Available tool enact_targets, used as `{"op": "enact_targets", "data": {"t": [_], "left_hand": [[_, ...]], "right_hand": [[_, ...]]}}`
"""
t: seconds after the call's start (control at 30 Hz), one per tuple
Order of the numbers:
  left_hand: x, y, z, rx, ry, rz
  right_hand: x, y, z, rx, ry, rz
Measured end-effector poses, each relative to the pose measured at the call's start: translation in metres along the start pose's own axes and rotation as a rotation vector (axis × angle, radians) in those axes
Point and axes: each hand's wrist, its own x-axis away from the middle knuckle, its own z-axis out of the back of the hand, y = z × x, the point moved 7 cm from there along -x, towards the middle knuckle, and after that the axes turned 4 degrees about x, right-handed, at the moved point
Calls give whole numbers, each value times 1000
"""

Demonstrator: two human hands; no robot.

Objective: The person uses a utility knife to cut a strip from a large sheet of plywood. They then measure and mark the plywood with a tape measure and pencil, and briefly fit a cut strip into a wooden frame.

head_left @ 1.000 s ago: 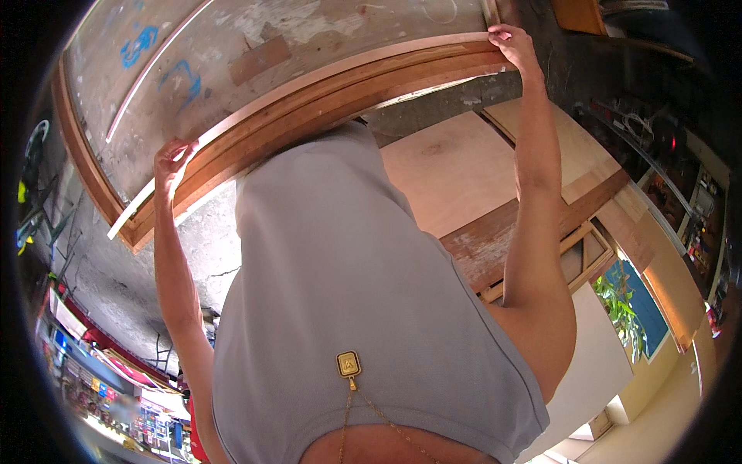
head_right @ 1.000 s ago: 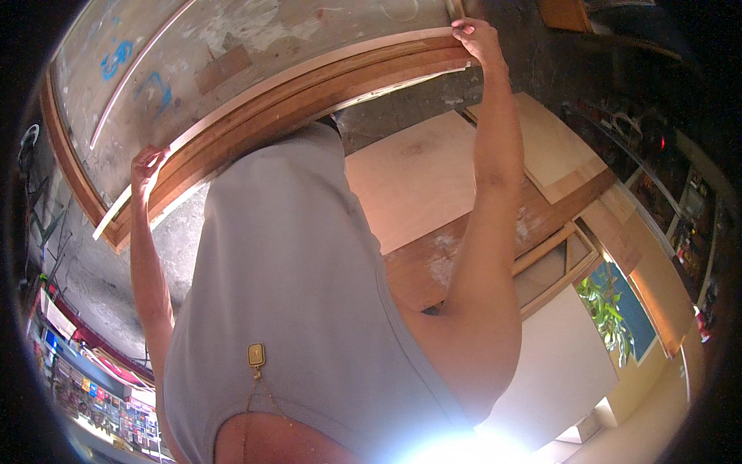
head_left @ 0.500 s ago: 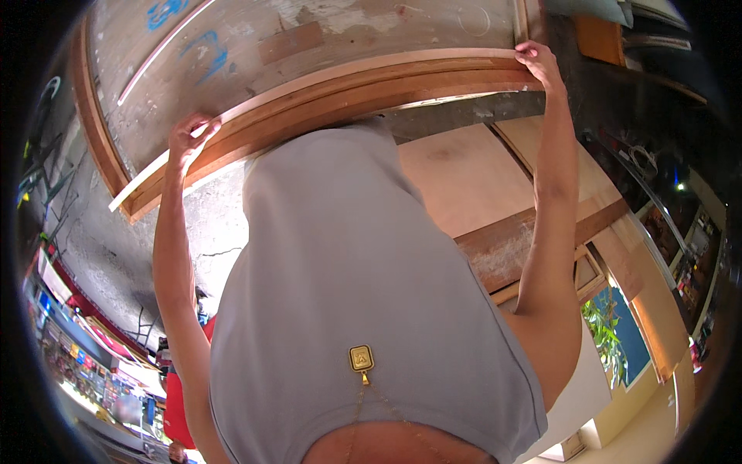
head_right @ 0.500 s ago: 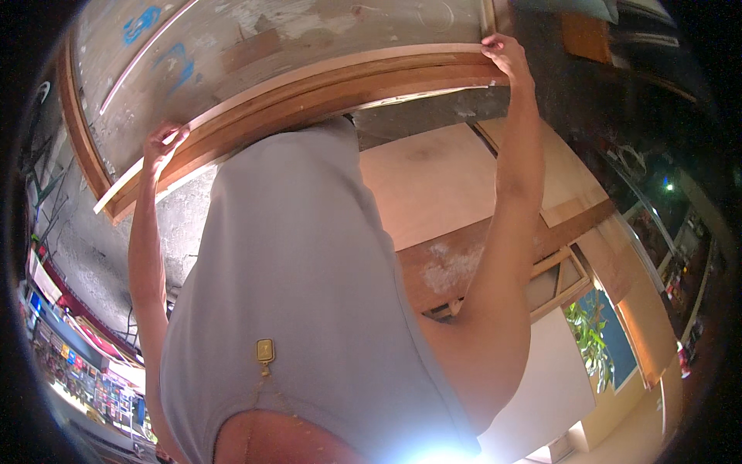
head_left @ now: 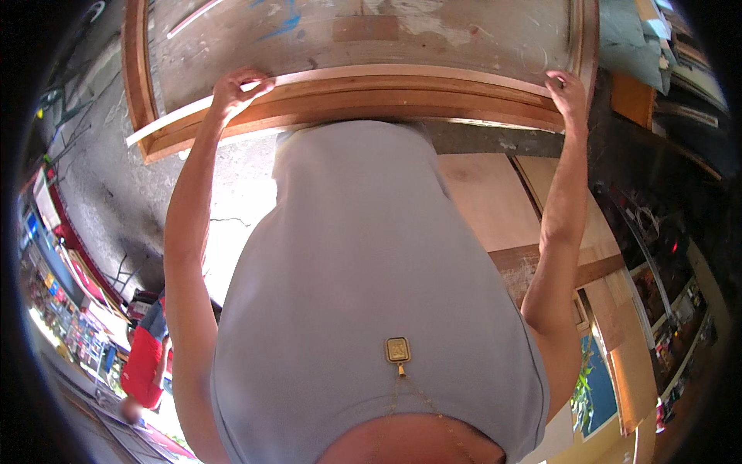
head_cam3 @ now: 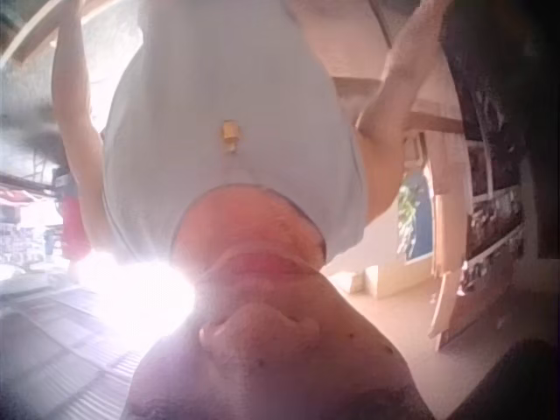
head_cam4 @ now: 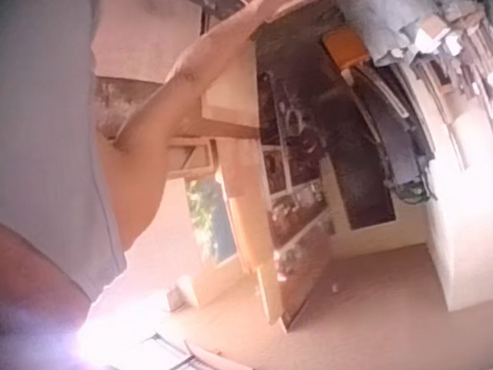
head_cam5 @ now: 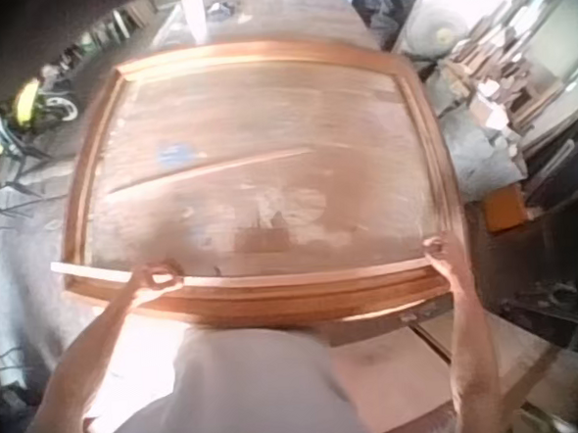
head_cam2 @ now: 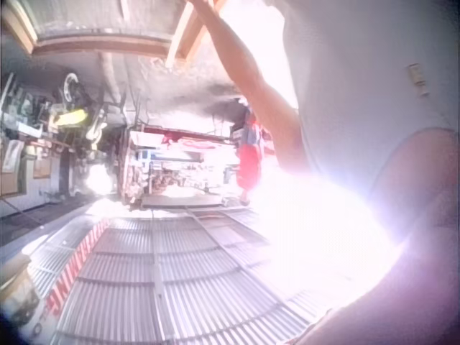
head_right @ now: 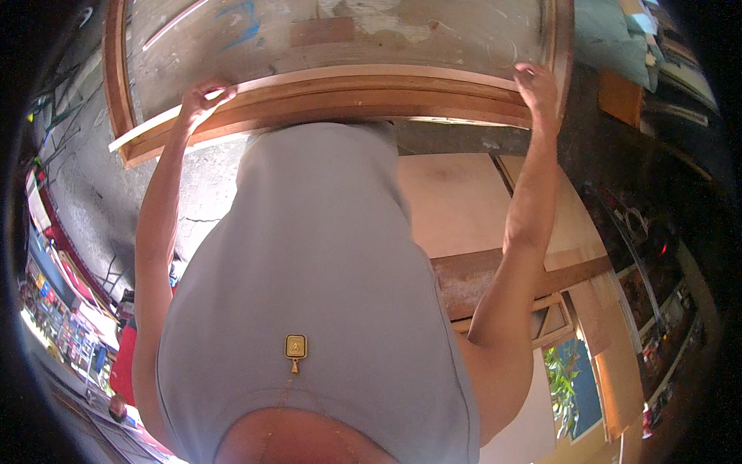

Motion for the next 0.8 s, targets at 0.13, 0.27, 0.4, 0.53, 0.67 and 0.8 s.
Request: {"op": "enact_targets", "data": {"t": [0.13, 0.27, 0.4, 0.53, 0.67, 0.8], "left_hand": [[-2, 6, -5, 69, -27, -46], [0, 15, -3, 140, 0, -89], [1, 13, -5, -170, 36, 4], [12, 9, 17, -292, 73, -201], [57, -57, 117, -854, 30, -104], [112, -129, 199, -999, 26, 185]], "right_hand": [[-7, -171, -43, -410, -153, 166], [2, -277, -66, -404, -336, 345], [2, -275, -69, -562, -439, 166], [-2, -267, -73, -559, -473, 165], [-5, -265, -74, -474, -454, 191], [-7, -265, -72, -506, -475, 186]]}}
